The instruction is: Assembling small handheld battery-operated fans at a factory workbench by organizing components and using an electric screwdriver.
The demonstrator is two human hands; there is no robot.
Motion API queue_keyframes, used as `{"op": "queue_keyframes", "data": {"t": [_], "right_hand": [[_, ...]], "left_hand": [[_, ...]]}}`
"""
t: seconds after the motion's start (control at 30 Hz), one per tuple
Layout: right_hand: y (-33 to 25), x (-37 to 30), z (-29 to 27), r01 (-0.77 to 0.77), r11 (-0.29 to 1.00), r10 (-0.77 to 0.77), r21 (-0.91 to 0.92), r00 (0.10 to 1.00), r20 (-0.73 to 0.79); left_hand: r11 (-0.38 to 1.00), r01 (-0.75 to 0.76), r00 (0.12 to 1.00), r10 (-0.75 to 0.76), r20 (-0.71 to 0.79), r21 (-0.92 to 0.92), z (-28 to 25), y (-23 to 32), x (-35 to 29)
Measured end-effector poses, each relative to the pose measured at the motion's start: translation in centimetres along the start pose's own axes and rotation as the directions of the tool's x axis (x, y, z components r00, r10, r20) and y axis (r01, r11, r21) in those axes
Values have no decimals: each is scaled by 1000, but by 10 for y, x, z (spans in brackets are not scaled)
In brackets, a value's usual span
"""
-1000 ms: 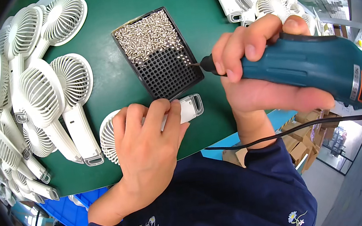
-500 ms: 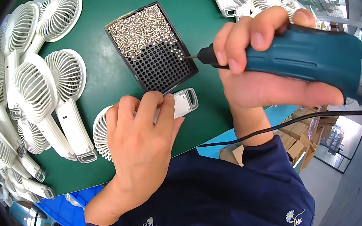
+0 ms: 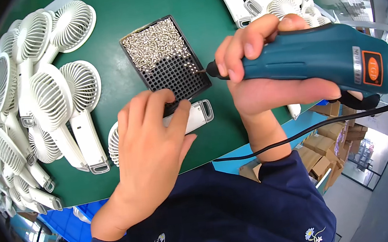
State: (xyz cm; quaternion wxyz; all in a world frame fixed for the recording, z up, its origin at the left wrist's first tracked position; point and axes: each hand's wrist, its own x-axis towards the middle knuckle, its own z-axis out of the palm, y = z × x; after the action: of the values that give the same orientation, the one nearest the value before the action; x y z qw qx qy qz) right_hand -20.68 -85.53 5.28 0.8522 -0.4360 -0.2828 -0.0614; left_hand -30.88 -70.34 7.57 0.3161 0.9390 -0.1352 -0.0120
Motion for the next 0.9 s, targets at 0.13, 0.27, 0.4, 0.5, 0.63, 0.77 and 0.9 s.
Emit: {"op": "queue_keyframes", "data": {"t": [0.13, 0.27, 0.4, 0.5, 0.63, 0.77, 0.9], "right_hand": [[2, -1, -6, -75, 997, 74, 19, 996, 58], [-4, 1, 8, -142, 990, 142, -21, 990, -9], [-13, 10, 34, -225, 925, 138, -307, 950, -281], [-2, 11, -3, -14, 1000, 11, 17, 983, 184], [-8, 12, -6, -18, 999, 10, 39, 978, 207], [-14, 9, 5, -77, 995, 73, 58, 995, 68], [-14, 12, 5, -120, 993, 120, -20, 992, 43]], "left_hand": [[995, -96, 995, 96, 34, 5, 2, -8, 0], [995, -101, 994, 100, -33, -21, 7, -8, -1], [996, -89, 995, 88, -39, -16, 10, -11, -2], [996, -80, 996, 79, -37, -27, 9, -11, -1], [995, -83, 995, 80, -53, -50, 10, -12, -1], [996, -78, 996, 75, -53, -48, 11, -12, -1], [996, -68, 997, 66, -44, -50, 10, -13, -1]]}}
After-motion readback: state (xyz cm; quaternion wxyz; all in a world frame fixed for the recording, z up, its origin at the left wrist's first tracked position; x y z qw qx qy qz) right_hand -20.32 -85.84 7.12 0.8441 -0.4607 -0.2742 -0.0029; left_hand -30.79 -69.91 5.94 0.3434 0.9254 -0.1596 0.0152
